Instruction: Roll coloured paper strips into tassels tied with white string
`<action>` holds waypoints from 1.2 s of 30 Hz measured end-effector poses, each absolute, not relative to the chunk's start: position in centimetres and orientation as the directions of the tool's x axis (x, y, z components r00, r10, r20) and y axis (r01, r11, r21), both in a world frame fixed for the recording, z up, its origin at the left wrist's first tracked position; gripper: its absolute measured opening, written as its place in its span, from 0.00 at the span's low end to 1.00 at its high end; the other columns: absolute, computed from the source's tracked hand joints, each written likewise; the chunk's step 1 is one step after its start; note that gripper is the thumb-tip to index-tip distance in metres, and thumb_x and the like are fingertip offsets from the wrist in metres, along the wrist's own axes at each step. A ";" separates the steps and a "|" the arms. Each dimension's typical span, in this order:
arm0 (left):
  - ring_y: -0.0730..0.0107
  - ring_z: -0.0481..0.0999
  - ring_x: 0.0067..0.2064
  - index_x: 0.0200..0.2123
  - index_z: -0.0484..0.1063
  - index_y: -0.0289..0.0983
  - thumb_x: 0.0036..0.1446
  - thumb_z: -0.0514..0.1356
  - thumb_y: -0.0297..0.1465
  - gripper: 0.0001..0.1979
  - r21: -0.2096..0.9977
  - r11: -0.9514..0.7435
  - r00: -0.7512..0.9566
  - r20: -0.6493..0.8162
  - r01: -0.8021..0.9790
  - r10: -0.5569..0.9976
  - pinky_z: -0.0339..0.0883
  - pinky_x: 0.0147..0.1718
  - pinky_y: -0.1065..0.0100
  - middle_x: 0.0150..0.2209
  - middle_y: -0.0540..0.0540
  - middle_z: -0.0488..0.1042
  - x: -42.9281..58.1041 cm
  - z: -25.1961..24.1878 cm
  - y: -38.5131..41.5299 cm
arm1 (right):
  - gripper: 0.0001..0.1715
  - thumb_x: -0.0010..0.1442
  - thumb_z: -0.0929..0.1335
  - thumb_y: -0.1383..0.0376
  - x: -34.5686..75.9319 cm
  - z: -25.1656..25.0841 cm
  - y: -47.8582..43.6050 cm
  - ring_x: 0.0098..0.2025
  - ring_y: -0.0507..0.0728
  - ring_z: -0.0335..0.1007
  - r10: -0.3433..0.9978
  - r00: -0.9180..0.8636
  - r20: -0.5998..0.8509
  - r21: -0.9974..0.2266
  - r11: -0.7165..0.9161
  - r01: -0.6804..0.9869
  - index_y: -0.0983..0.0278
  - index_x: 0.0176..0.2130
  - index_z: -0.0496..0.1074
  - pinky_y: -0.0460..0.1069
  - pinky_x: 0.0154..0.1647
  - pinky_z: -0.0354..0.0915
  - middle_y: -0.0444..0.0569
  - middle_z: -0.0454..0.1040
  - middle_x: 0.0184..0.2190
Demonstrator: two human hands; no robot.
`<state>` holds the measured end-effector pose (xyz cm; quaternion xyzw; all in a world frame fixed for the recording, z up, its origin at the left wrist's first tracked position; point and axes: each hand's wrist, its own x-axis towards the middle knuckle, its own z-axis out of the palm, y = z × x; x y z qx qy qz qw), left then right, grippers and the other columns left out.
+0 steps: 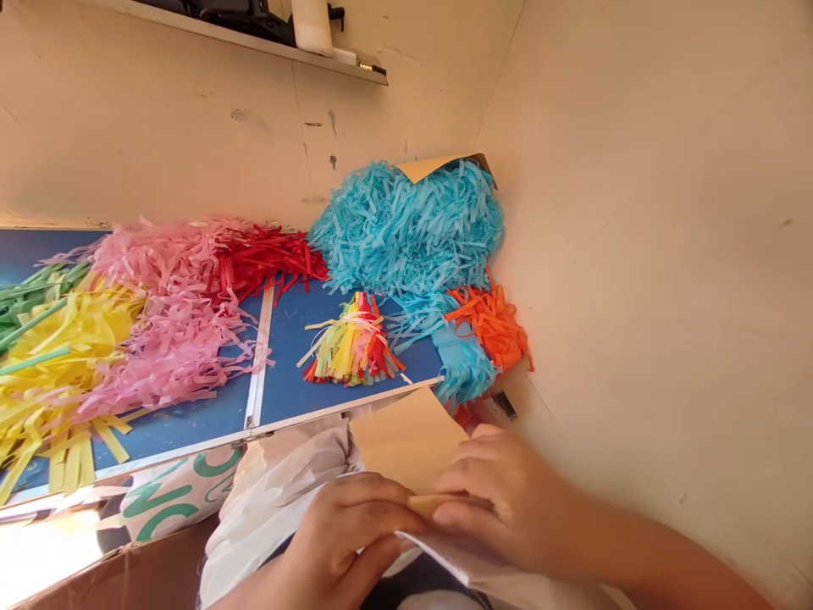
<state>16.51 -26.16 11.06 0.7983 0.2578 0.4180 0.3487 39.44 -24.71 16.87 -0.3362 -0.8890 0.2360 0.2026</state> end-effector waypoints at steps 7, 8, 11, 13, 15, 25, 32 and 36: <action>0.68 0.77 0.50 0.47 0.75 0.43 0.63 0.57 0.26 0.11 0.764 -0.606 0.575 0.400 0.220 0.713 0.72 0.49 0.71 0.52 0.43 0.75 15.3 10.5 -26.7 | 0.28 0.73 0.57 0.57 39.4 17.0 -24.4 0.26 0.51 0.64 0.702 -0.695 0.157 -0.562 0.642 0.522 0.64 0.28 0.74 0.49 0.30 0.54 0.44 0.73 0.23; 0.68 0.77 0.49 0.47 0.74 0.42 0.64 0.57 0.26 0.11 0.772 -0.600 0.583 0.394 0.208 0.710 0.72 0.49 0.71 0.51 0.43 0.75 15.4 10.5 -26.7 | 0.27 0.73 0.58 0.57 39.3 16.9 -24.4 0.25 0.50 0.63 0.698 -0.699 0.157 -0.551 0.649 0.524 0.64 0.28 0.73 0.49 0.30 0.54 0.44 0.73 0.23; 0.69 0.78 0.46 0.47 0.74 0.41 0.64 0.56 0.26 0.11 0.788 -0.591 0.573 0.407 0.172 0.711 0.73 0.46 0.73 0.47 0.43 0.76 15.8 10.6 -26.7 | 0.27 0.73 0.57 0.59 39.2 16.8 -24.5 0.25 0.50 0.64 0.678 -0.717 0.162 -0.528 0.674 0.517 0.64 0.27 0.72 0.49 0.30 0.53 0.44 0.73 0.23; 0.70 0.79 0.45 0.47 0.73 0.40 0.63 0.56 0.25 0.11 0.789 -0.596 0.560 0.430 0.147 0.708 0.73 0.45 0.73 0.45 0.43 0.77 16.0 10.6 -26.6 | 0.27 0.73 0.57 0.60 39.1 16.7 -24.5 0.26 0.50 0.65 0.659 -0.730 0.181 -0.506 0.699 0.506 0.64 0.28 0.72 0.49 0.30 0.53 0.44 0.73 0.23; 0.71 0.80 0.43 0.48 0.73 0.40 0.64 0.57 0.25 0.11 0.786 -0.607 0.547 0.459 0.117 0.700 0.74 0.44 0.74 0.43 0.43 0.78 16.2 10.5 -26.5 | 0.23 0.73 0.58 0.61 39.0 16.8 -24.5 0.29 0.51 0.68 0.645 -0.736 0.206 -0.489 0.719 0.494 0.64 0.32 0.74 0.50 0.32 0.55 0.45 0.75 0.26; 0.72 0.81 0.42 0.47 0.74 0.37 0.63 0.57 0.23 0.11 0.710 -0.685 0.478 0.552 0.160 0.683 0.74 0.43 0.76 0.42 0.42 0.80 16.6 10.0 -26.5 | 0.11 0.70 0.64 0.64 38.5 16.9 -22.9 0.35 0.50 0.71 0.592 -0.758 0.274 -0.491 0.764 0.419 0.61 0.38 0.75 0.51 0.39 0.55 0.42 0.78 0.33; 0.72 0.81 0.42 0.47 0.75 0.36 0.62 0.57 0.22 0.12 0.740 -0.656 0.494 0.518 0.150 0.698 0.74 0.43 0.76 0.42 0.42 0.80 16.5 10.1 -26.6 | 0.12 0.69 0.64 0.67 38.2 16.7 -22.5 0.33 0.51 0.65 0.542 -0.773 0.329 -0.445 0.811 0.379 0.65 0.33 0.70 0.52 0.37 0.50 0.43 0.75 0.30; 0.70 0.81 0.43 0.49 0.74 0.36 0.61 0.58 0.21 0.14 0.746 -0.651 0.500 0.514 0.141 0.697 0.74 0.44 0.74 0.43 0.41 0.80 16.3 9.9 -26.8 | 0.11 0.69 0.65 0.64 38.1 16.5 -22.3 0.33 0.51 0.66 0.570 -0.764 0.302 -0.461 0.789 0.406 0.65 0.34 0.71 0.52 0.37 0.50 0.43 0.75 0.30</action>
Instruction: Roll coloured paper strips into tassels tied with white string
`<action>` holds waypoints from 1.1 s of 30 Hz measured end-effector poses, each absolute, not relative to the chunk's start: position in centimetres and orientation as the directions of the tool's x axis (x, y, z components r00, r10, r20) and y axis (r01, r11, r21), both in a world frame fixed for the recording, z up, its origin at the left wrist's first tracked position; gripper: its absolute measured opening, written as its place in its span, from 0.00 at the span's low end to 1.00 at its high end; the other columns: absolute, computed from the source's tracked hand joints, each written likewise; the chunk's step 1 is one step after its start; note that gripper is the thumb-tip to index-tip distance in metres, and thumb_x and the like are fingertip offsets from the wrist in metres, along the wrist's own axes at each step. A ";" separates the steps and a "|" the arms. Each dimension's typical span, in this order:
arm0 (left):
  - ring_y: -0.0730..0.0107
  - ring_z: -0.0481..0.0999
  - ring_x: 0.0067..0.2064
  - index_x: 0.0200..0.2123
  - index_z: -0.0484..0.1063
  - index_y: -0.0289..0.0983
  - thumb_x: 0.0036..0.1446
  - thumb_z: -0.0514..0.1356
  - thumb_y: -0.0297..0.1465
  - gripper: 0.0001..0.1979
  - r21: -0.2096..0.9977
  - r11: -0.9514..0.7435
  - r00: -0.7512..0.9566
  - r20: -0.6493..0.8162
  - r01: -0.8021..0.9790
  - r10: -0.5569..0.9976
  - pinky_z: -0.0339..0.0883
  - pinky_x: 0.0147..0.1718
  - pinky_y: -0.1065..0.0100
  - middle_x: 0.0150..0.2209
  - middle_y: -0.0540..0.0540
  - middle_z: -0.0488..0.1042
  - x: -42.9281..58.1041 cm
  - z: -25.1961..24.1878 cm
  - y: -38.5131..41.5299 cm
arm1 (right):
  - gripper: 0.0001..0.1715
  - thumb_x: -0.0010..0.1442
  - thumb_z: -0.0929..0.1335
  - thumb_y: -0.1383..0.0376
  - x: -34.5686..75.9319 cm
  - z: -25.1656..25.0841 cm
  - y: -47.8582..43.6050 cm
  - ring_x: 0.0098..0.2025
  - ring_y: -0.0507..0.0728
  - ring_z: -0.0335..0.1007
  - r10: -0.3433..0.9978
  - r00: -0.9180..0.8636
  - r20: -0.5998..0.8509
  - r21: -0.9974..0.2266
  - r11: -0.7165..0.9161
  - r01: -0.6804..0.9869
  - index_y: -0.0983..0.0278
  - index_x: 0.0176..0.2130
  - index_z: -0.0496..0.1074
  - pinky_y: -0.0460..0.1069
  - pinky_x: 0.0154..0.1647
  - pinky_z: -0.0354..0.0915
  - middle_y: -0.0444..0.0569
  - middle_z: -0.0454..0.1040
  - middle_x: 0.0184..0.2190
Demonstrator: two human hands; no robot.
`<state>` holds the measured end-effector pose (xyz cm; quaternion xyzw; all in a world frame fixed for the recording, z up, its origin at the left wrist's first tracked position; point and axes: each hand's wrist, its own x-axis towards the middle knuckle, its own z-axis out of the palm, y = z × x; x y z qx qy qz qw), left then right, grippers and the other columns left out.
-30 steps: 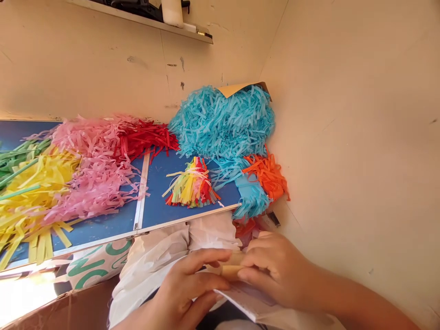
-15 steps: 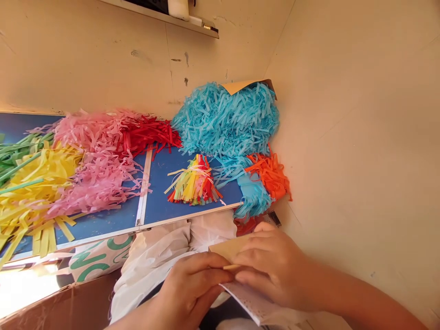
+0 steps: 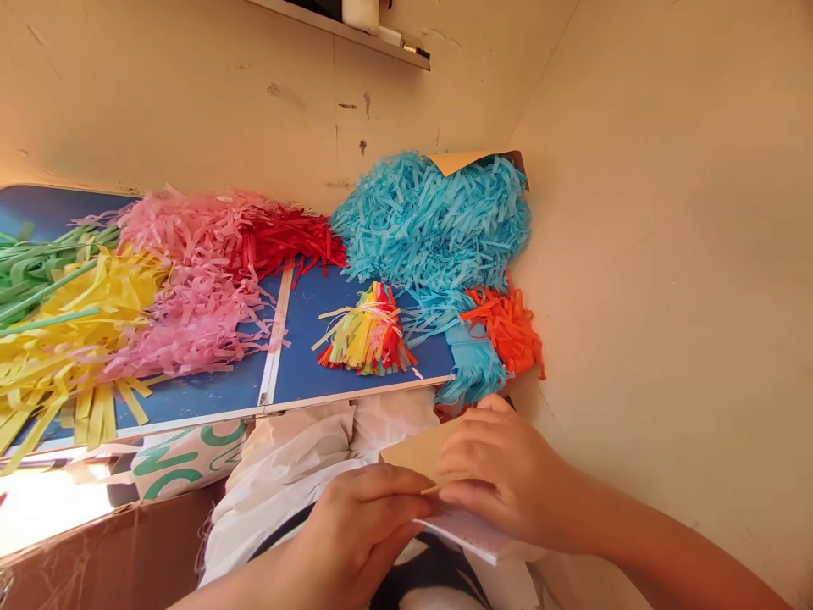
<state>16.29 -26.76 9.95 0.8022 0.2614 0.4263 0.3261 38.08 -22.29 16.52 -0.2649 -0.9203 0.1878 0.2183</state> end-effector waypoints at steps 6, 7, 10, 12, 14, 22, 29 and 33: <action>0.70 0.80 0.44 0.48 0.75 0.37 0.62 0.57 0.23 0.13 0.758 -0.629 0.505 0.480 0.172 0.717 0.74 0.46 0.74 0.45 0.42 0.80 16.3 9.8 -26.8 | 0.09 0.69 0.66 0.65 38.0 16.5 -22.2 0.33 0.52 0.67 0.538 -0.788 0.299 -0.456 0.806 0.377 0.63 0.35 0.73 0.52 0.38 0.49 0.43 0.77 0.30; 0.70 0.80 0.45 0.48 0.75 0.37 0.62 0.57 0.23 0.12 0.760 -0.624 0.504 0.474 0.179 0.722 0.74 0.46 0.74 0.45 0.42 0.80 16.3 9.8 -26.8 | 0.09 0.69 0.66 0.66 38.0 16.5 -22.2 0.33 0.52 0.67 0.537 -0.787 0.304 -0.458 0.807 0.374 0.63 0.36 0.74 0.52 0.38 0.50 0.43 0.77 0.31; 0.71 0.80 0.45 0.46 0.75 0.37 0.62 0.58 0.23 0.11 0.781 -0.602 0.503 0.457 0.169 0.734 0.73 0.47 0.75 0.44 0.43 0.81 16.3 9.8 -26.9 | 0.09 0.69 0.66 0.67 37.9 16.6 -22.2 0.31 0.51 0.68 0.518 -0.784 0.342 -0.437 0.826 0.355 0.63 0.37 0.74 0.52 0.37 0.50 0.42 0.78 0.31; 0.72 0.80 0.45 0.46 0.75 0.36 0.61 0.59 0.23 0.11 0.796 -0.588 0.491 0.459 0.143 0.740 0.72 0.47 0.77 0.44 0.43 0.81 16.2 9.8 -26.9 | 0.10 0.70 0.65 0.67 37.8 16.6 -22.2 0.31 0.51 0.68 0.484 -0.789 0.378 -0.406 0.853 0.329 0.63 0.36 0.73 0.53 0.37 0.50 0.42 0.78 0.30; 0.73 0.80 0.46 0.45 0.75 0.36 0.61 0.59 0.22 0.11 0.807 -0.579 0.477 0.464 0.121 0.747 0.71 0.47 0.79 0.45 0.43 0.81 16.2 9.7 -26.9 | 0.11 0.70 0.64 0.67 37.7 16.6 -22.0 0.31 0.51 0.68 0.446 -0.794 0.414 -0.376 0.878 0.298 0.63 0.36 0.73 0.53 0.37 0.50 0.42 0.79 0.30; 0.71 0.80 0.46 0.45 0.76 0.37 0.61 0.59 0.23 0.10 0.812 -0.563 0.463 0.444 0.153 0.767 0.72 0.47 0.77 0.45 0.43 0.81 16.0 9.0 -26.9 | 0.13 0.71 0.62 0.66 37.7 15.9 -21.4 0.32 0.51 0.68 0.393 -0.794 0.464 -0.305 0.912 0.273 0.63 0.35 0.72 0.53 0.37 0.51 0.42 0.77 0.29; 0.73 0.80 0.45 0.44 0.76 0.37 0.61 0.60 0.23 0.10 0.809 -0.574 0.430 0.476 0.128 0.767 0.71 0.47 0.79 0.44 0.43 0.81 15.7 9.1 -26.9 | 0.05 0.67 0.67 0.67 37.5 15.9 -21.2 0.32 0.52 0.66 0.407 -0.794 0.451 -0.315 0.905 0.285 0.62 0.39 0.74 0.53 0.37 0.52 0.43 0.78 0.30; 0.72 0.81 0.44 0.45 0.75 0.37 0.61 0.59 0.23 0.10 0.785 -0.607 0.436 0.505 0.127 0.745 0.72 0.46 0.78 0.42 0.43 0.82 15.8 9.3 -26.8 | 0.09 0.67 0.68 0.65 37.2 16.1 -21.2 0.31 0.51 0.67 0.511 -0.792 0.336 -0.461 0.822 0.335 0.62 0.33 0.73 0.52 0.37 0.53 0.41 0.76 0.28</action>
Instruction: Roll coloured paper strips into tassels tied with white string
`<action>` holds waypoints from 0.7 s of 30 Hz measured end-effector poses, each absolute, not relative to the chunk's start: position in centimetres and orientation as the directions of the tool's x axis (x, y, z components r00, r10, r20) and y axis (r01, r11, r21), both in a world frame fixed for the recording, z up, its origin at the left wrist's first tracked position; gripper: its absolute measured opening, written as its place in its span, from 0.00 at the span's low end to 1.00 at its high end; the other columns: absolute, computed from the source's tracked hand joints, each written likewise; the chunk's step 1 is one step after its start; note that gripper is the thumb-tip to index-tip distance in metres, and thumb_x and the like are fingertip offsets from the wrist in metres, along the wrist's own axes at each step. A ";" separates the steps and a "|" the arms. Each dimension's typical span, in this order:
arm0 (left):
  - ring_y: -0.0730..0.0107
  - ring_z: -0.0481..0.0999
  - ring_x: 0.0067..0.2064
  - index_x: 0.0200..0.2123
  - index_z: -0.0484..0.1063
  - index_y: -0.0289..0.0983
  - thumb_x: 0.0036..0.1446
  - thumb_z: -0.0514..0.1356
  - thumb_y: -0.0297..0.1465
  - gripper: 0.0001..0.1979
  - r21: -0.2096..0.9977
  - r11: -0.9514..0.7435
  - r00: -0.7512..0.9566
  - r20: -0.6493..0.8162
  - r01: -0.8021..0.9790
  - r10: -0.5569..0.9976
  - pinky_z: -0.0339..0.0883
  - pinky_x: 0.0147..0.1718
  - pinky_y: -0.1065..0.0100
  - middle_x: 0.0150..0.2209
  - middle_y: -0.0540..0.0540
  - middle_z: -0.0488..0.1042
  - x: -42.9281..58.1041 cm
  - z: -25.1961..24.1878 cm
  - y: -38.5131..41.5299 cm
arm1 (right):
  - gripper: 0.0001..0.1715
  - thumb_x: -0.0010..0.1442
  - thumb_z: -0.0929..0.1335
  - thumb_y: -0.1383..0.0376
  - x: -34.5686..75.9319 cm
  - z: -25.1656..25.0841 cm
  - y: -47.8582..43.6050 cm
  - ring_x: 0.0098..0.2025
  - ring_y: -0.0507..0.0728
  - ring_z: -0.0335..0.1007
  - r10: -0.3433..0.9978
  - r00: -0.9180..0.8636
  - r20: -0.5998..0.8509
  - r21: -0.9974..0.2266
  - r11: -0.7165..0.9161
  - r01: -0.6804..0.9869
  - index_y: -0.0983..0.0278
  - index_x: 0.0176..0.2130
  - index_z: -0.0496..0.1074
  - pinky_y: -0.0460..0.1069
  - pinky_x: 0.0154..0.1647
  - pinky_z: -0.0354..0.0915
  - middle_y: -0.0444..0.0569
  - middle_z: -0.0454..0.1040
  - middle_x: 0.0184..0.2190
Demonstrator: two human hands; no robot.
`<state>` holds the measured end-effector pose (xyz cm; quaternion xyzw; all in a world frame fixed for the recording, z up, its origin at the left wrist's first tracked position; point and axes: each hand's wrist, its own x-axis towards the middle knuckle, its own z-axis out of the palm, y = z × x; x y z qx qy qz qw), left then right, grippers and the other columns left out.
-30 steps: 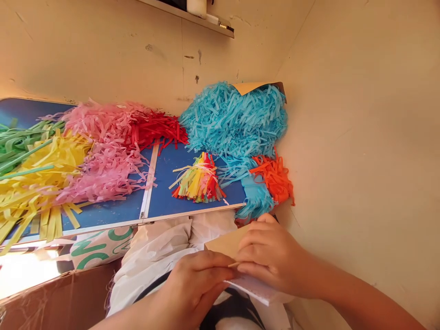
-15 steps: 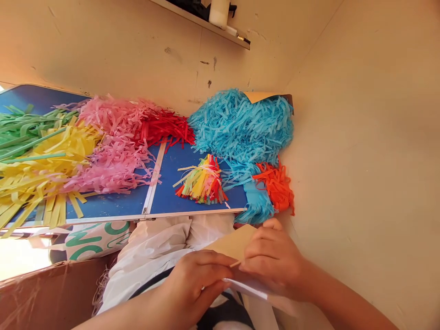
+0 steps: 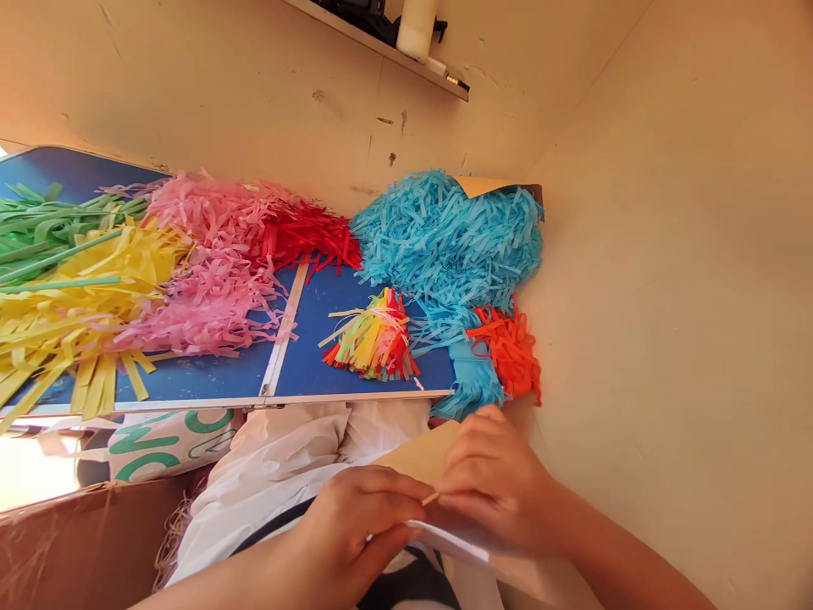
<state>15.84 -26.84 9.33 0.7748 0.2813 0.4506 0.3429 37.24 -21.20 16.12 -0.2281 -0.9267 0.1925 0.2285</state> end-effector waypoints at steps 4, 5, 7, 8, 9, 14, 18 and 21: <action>0.70 0.80 0.44 0.46 0.75 0.39 0.61 0.56 0.22 0.13 0.761 -0.617 0.430 0.497 0.201 0.754 0.74 0.44 0.75 0.44 0.43 0.80 15.9 9.7 -26.8 | 0.15 0.70 0.64 0.64 36.8 16.3 -21.1 0.31 0.49 0.68 0.584 -0.791 0.181 -0.548 0.728 0.412 0.63 0.31 0.71 0.51 0.36 0.52 0.41 0.74 0.27; 0.70 0.80 0.44 0.45 0.76 0.39 0.62 0.56 0.22 0.13 0.753 -0.618 0.417 0.499 0.224 0.760 0.74 0.43 0.74 0.45 0.43 0.79 16.0 9.7 -26.8 | 0.16 0.70 0.63 0.64 36.8 16.3 -21.1 0.31 0.49 0.68 0.578 -0.790 0.204 -0.533 0.742 0.405 0.64 0.31 0.71 0.51 0.36 0.52 0.41 0.74 0.27; 0.70 0.80 0.43 0.46 0.76 0.39 0.62 0.55 0.23 0.13 0.732 -0.631 0.391 0.518 0.258 0.761 0.74 0.42 0.74 0.45 0.43 0.78 16.0 9.7 -26.9 | 0.15 0.71 0.63 0.65 36.6 16.3 -21.1 0.31 0.49 0.68 0.567 -0.786 0.247 -0.511 0.765 0.392 0.64 0.32 0.71 0.51 0.37 0.51 0.41 0.74 0.27; 0.71 0.80 0.42 0.46 0.76 0.39 0.62 0.56 0.23 0.13 0.722 -0.638 0.384 0.528 0.267 0.758 0.74 0.42 0.74 0.44 0.43 0.78 16.0 9.7 -26.9 | 0.15 0.70 0.63 0.65 36.6 16.2 -21.1 0.31 0.49 0.68 0.564 -0.786 0.253 -0.509 0.769 0.388 0.64 0.32 0.70 0.51 0.37 0.51 0.41 0.74 0.27; 0.71 0.80 0.41 0.46 0.75 0.39 0.62 0.56 0.23 0.13 0.716 -0.643 0.381 0.533 0.273 0.755 0.74 0.41 0.74 0.43 0.44 0.78 16.0 9.6 -26.9 | 0.14 0.70 0.64 0.65 36.6 16.2 -21.2 0.31 0.49 0.68 0.564 -0.786 0.253 -0.511 0.768 0.386 0.64 0.32 0.70 0.50 0.37 0.51 0.41 0.74 0.27; 0.72 0.80 0.40 0.48 0.75 0.39 0.62 0.56 0.22 0.14 0.728 -0.638 0.391 0.527 0.249 0.754 0.74 0.41 0.75 0.42 0.45 0.80 16.0 9.1 -26.9 | 0.11 0.69 0.65 0.66 36.6 15.7 -21.4 0.32 0.49 0.70 0.553 -0.788 0.271 -0.522 0.772 0.363 0.63 0.33 0.71 0.50 0.37 0.52 0.41 0.75 0.28; 0.73 0.81 0.42 0.48 0.74 0.40 0.62 0.57 0.22 0.15 0.755 -0.617 0.384 0.514 0.221 0.767 0.74 0.43 0.76 0.43 0.46 0.80 15.9 8.8 -26.9 | 0.07 0.69 0.66 0.67 36.6 15.5 -21.2 0.31 0.49 0.71 0.484 -0.779 0.398 -0.449 0.844 0.295 0.62 0.37 0.73 0.51 0.36 0.52 0.42 0.77 0.30; 0.74 0.81 0.43 0.48 0.74 0.40 0.61 0.57 0.22 0.14 0.754 -0.620 0.372 0.523 0.218 0.767 0.74 0.44 0.77 0.43 0.46 0.80 15.9 8.5 -26.9 | 0.11 0.70 0.63 0.68 36.7 15.5 -20.9 0.30 0.49 0.69 0.409 -0.787 0.461 -0.385 0.892 0.238 0.63 0.36 0.72 0.52 0.37 0.51 0.41 0.78 0.29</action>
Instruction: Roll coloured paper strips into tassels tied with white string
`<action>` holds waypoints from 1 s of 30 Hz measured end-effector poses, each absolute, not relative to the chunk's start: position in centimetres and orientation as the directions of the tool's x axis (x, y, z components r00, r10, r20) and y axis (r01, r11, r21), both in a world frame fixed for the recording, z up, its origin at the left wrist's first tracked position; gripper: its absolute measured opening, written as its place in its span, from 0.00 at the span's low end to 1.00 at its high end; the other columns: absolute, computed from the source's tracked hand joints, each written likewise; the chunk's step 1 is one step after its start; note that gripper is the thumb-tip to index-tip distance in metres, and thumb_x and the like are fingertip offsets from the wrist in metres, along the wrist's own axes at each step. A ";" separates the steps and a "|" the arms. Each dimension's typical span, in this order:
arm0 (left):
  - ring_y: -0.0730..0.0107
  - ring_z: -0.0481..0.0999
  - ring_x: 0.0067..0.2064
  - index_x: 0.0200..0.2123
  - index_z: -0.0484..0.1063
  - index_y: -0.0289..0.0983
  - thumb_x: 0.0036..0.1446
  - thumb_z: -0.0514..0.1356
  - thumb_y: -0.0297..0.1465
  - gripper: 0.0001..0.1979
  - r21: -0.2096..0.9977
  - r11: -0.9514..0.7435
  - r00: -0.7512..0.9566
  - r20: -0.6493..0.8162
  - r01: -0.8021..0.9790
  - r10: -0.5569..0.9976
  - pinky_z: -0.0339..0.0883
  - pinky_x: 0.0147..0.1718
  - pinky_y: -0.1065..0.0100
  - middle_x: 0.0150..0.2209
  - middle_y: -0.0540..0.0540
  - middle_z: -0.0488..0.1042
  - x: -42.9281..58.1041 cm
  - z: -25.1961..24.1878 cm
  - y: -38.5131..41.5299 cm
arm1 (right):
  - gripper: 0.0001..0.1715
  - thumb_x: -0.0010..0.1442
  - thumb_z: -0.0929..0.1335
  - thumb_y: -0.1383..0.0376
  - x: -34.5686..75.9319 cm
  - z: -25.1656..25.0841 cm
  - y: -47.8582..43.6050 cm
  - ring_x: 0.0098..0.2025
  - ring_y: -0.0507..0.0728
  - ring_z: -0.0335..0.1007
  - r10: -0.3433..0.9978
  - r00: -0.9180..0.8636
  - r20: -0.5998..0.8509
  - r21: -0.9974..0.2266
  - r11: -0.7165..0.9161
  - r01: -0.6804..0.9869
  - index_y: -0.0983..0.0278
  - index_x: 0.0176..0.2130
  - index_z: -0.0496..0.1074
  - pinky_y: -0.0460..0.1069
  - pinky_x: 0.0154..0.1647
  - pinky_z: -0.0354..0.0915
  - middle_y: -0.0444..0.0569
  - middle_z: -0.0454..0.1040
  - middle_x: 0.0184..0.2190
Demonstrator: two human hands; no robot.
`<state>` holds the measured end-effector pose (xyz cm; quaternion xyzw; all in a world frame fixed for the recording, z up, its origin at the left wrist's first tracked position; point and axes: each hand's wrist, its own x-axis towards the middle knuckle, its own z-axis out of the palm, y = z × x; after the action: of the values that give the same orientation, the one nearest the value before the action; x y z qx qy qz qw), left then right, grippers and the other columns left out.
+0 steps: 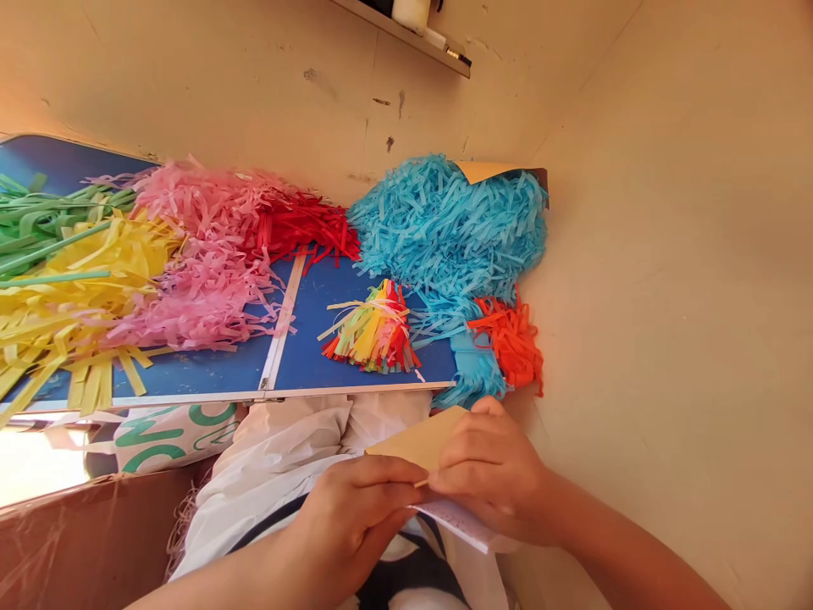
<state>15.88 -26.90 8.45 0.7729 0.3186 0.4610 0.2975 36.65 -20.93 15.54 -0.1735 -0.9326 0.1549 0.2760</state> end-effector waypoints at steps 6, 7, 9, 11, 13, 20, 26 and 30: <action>0.71 0.81 0.45 0.47 0.76 0.40 0.61 0.59 0.23 0.12 0.787 -0.596 0.371 0.512 0.157 0.775 0.74 0.46 0.75 0.45 0.44 0.81 15.9 8.2 -26.9 | 0.15 0.72 0.59 0.68 36.8 16.0 -20.5 0.30 0.50 0.68 0.341 -0.834 0.435 -0.314 0.925 0.214 0.62 0.37 0.72 0.53 0.37 0.50 0.42 0.77 0.29; 0.70 0.81 0.45 0.47 0.76 0.40 0.61 0.59 0.23 0.13 0.796 -0.588 0.370 0.508 0.143 0.778 0.74 0.46 0.75 0.45 0.44 0.81 15.9 8.3 -26.9 | 0.15 0.72 0.59 0.69 36.9 16.0 -20.5 0.30 0.50 0.68 0.331 -0.840 0.431 -0.308 0.928 0.208 0.62 0.37 0.72 0.53 0.37 0.50 0.42 0.77 0.29; 0.70 0.81 0.46 0.48 0.75 0.40 0.61 0.59 0.22 0.14 0.807 -0.580 0.364 0.510 0.113 0.780 0.74 0.46 0.75 0.45 0.44 0.81 15.8 8.4 -26.8 | 0.12 0.71 0.61 0.68 36.9 15.8 -20.4 0.30 0.50 0.69 0.342 -0.836 0.428 -0.310 0.925 0.219 0.62 0.38 0.72 0.52 0.37 0.51 0.42 0.77 0.29; 0.69 0.81 0.46 0.49 0.75 0.40 0.61 0.59 0.22 0.15 0.818 -0.569 0.355 0.509 0.083 0.784 0.74 0.46 0.74 0.45 0.43 0.82 15.8 8.5 -26.8 | 0.07 0.70 0.64 0.66 37.0 15.6 -20.4 0.31 0.50 0.70 0.382 -0.819 0.428 -0.321 0.912 0.257 0.63 0.39 0.71 0.52 0.38 0.52 0.42 0.78 0.31; 0.69 0.81 0.47 0.49 0.76 0.41 0.61 0.59 0.22 0.15 0.835 -0.548 0.343 0.499 0.058 0.796 0.75 0.46 0.73 0.45 0.44 0.82 15.7 8.4 -26.8 | 0.04 0.67 0.68 0.65 37.0 15.5 -20.4 0.32 0.50 0.71 0.403 -0.807 0.431 -0.320 0.905 0.281 0.64 0.41 0.72 0.52 0.37 0.53 0.43 0.78 0.32; 0.70 0.82 0.44 0.46 0.78 0.41 0.59 0.61 0.22 0.14 0.877 -0.480 0.329 0.445 0.030 0.833 0.75 0.45 0.75 0.44 0.44 0.82 15.8 8.3 -26.7 | 0.14 0.73 0.60 0.65 37.4 16.1 -20.0 0.33 0.51 0.71 0.298 -0.846 0.443 -0.241 0.948 0.207 0.62 0.42 0.75 0.53 0.36 0.52 0.44 0.81 0.35; 0.68 0.82 0.45 0.49 0.77 0.42 0.60 0.60 0.23 0.16 0.867 -0.497 0.344 0.463 0.013 0.817 0.75 0.45 0.73 0.45 0.44 0.82 15.5 8.4 -26.5 | 0.09 0.69 0.66 0.68 38.0 16.3 -19.8 0.35 0.49 0.71 0.216 -0.889 0.403 -0.120 0.976 0.182 0.59 0.45 0.75 0.53 0.37 0.55 0.40 0.80 0.37; 0.68 0.82 0.45 0.51 0.76 0.44 0.62 0.60 0.25 0.16 0.817 -0.576 0.328 0.537 0.027 0.777 0.75 0.45 0.74 0.45 0.45 0.82 15.3 8.8 -26.3 | 0.09 0.63 0.70 0.70 38.1 16.1 -19.9 0.34 0.49 0.71 0.185 -0.890 0.418 -0.020 0.981 0.195 0.60 0.44 0.76 0.53 0.34 0.56 0.38 0.80 0.39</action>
<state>15.33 -26.30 8.76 0.7269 0.2765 0.5093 0.3685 38.07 -19.93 16.12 -0.0977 -0.9719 -0.0113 0.2138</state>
